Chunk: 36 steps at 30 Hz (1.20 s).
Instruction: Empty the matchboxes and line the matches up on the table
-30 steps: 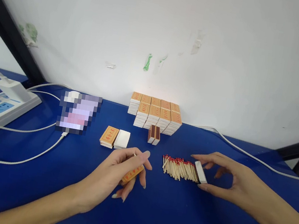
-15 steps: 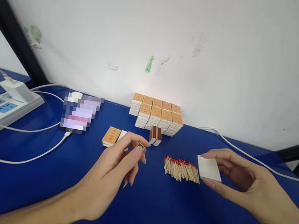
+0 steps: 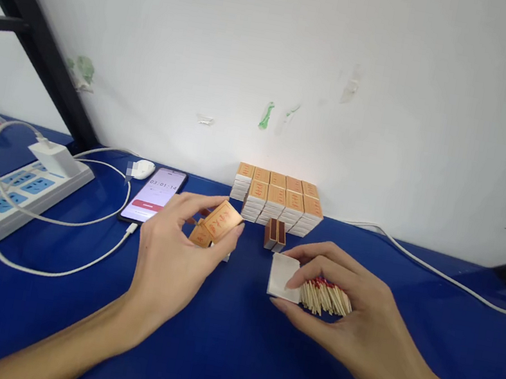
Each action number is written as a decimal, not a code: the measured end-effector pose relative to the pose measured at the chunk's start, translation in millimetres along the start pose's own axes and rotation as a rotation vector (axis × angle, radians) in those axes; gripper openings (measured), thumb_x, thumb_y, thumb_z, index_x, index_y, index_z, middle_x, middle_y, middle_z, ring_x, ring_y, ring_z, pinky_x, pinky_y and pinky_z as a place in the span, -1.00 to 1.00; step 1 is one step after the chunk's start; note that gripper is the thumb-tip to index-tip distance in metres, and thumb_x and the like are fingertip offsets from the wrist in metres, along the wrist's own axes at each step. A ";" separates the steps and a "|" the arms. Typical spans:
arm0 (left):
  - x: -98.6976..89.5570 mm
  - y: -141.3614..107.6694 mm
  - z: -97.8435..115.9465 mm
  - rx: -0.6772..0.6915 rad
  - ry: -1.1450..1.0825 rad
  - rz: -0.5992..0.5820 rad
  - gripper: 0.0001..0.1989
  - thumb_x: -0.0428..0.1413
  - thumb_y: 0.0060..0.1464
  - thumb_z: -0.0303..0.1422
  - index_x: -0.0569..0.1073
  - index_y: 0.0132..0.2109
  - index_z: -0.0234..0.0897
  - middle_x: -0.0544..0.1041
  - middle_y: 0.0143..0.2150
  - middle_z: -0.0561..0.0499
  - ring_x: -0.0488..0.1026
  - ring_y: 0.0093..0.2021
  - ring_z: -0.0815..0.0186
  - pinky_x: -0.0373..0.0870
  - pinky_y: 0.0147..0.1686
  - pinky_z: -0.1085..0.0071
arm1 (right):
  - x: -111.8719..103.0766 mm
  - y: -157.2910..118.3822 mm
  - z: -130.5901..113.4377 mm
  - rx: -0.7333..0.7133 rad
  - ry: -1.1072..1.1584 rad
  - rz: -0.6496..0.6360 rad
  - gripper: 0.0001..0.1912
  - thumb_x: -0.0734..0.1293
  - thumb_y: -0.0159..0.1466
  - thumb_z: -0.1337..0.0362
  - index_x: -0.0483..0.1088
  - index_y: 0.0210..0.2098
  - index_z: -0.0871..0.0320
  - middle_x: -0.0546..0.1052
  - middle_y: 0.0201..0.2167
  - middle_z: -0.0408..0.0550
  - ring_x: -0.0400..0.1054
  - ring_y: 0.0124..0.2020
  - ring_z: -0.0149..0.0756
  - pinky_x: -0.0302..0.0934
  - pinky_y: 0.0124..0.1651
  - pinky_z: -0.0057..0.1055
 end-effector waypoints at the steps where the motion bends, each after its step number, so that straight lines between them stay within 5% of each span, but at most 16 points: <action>1: -3.3 4.3 -1.4 -0.005 0.035 0.024 -0.70 0.41 0.19 -0.14 0.69 0.03 -0.07 0.68 -0.02 0.04 0.56 -0.14 0.20 0.47 -0.10 0.25 | 5.0 3.0 -3.0 -0.020 -0.015 -0.001 -0.83 0.56 0.35 0.18 0.50 -0.28 -0.03 0.61 0.09 -0.04 0.59 0.07 -0.06 0.47 0.11 -0.11; 4: -9.8 17.7 -7.2 -0.024 0.155 0.056 -0.69 0.41 0.13 -0.10 0.70 -0.04 -0.12 0.62 -0.11 0.01 0.52 -0.19 0.18 0.40 -0.17 0.24 | 20.9 14.7 -13.3 -0.083 -0.039 0.008 -0.83 0.56 0.34 0.22 0.48 -0.22 -0.03 0.62 0.08 -0.04 0.57 0.12 -0.03 0.46 0.15 -0.08; 9: -9.9 34.1 -23.4 -0.173 0.335 -0.090 -0.69 0.33 0.12 -0.04 0.63 -0.17 -0.16 0.50 -0.33 0.07 0.48 -0.29 0.16 0.28 -0.26 0.23 | 47.6 41.0 -19.1 -0.001 -0.059 0.036 -0.67 0.56 0.31 0.33 0.49 0.02 -0.03 0.65 0.04 -0.06 0.56 0.08 -0.05 0.46 0.10 -0.09; 15: -7.9 39.1 -34.5 -0.237 0.392 -0.187 -0.68 0.30 0.11 -0.03 0.50 -0.22 -0.16 0.55 -0.33 0.05 0.54 -0.25 0.10 0.28 -0.27 0.23 | 70.9 60.2 -16.7 0.054 0.014 0.009 -0.52 0.58 0.25 0.40 0.47 0.11 0.01 0.68 0.07 -0.05 0.57 0.07 -0.05 0.43 0.11 -0.06; 26: 4.6 30.7 -37.2 -0.105 0.457 -0.213 -0.67 0.30 0.16 -0.03 0.39 -0.25 -0.13 0.51 -0.15 -0.10 0.50 0.07 -0.12 0.38 0.07 0.00 | 80.7 65.6 -12.3 0.032 0.030 -0.023 -0.56 0.55 0.26 0.39 0.46 0.07 -0.02 0.67 0.06 -0.07 0.56 0.10 -0.04 0.37 0.18 -0.01; 36: 6.0 28.0 -40.5 -0.084 0.493 -0.234 -0.61 0.26 0.21 0.06 0.37 -0.23 -0.12 0.51 -0.16 -0.10 0.52 0.01 -0.13 0.42 -0.01 -0.01 | 80.6 66.9 -14.6 0.067 0.037 -0.037 -0.55 0.57 0.27 0.37 0.46 0.09 -0.04 0.67 0.05 -0.09 0.55 0.11 -0.05 0.33 0.22 0.01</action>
Point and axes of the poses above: each hand's wrist, its own y-axis towards the middle knuckle, its own x-axis out of the palm, z = x × y, the point moved 5 cm from there along y, towards the middle knuckle
